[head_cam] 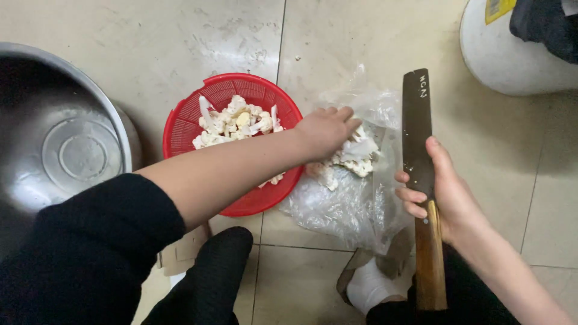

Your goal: Cutting cauliflower florets into smaller pieces using a knife and placing them in a basket

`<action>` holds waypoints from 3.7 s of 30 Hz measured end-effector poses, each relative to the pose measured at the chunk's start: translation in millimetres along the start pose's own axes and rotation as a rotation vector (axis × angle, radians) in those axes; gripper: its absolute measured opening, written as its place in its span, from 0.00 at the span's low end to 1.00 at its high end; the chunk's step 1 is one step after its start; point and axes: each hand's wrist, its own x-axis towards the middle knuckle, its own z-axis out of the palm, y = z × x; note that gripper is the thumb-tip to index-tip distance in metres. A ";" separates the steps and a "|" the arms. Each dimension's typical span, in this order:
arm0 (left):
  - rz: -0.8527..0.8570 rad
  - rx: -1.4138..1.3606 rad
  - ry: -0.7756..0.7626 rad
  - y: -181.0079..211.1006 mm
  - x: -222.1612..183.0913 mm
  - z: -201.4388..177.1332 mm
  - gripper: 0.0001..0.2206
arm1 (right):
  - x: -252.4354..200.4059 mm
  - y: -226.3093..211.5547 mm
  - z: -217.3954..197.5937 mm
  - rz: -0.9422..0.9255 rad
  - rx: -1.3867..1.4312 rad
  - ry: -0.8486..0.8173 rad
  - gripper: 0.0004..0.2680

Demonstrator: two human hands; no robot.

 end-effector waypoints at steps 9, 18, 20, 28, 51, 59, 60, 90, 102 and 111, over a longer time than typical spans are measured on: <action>0.099 0.267 -0.135 55.4 -57.5 -28.6 0.08 | -19.6 -3.5 -13.5 -0.082 -0.121 0.112 0.20; 0.018 0.056 0.109 54.8 -100.2 -39.6 0.06 | -42.3 -6.0 34.1 -0.155 -0.183 0.018 0.21; -0.240 -0.409 0.206 59.3 -109.8 -71.2 0.06 | -42.2 -4.0 39.2 -0.172 -0.174 -0.049 0.22; 0.005 0.497 0.049 51.6 -93.1 6.2 0.13 | -34.7 5.4 75.0 -0.157 -0.171 -0.039 0.17; -0.718 -1.231 0.727 57.7 -225.5 -124.9 0.25 | -62.7 44.3 136.9 -0.485 -0.849 -0.407 0.33; -0.567 -0.837 0.749 63.3 -233.5 -158.1 0.08 | -57.4 55.9 158.7 -0.613 -0.885 -0.494 0.41; -0.570 -0.836 0.750 64.5 -235.1 -157.8 0.08 | -56.3 58.1 159.2 -0.611 -0.885 -0.497 0.41; -0.527 -1.619 0.652 59.7 -253.2 -132.2 0.13 | -26.6 49.2 156.8 -0.192 -0.461 -0.553 0.28; -1.106 -1.321 0.369 -8.4 -271.0 -122.3 0.21 | 9.6 31.3 129.7 -0.004 -0.281 -0.548 0.29; -0.709 -0.445 0.355 -53.1 -239.1 -105.5 0.23 | -6.3 4.9 114.8 -0.033 -0.173 -0.174 0.20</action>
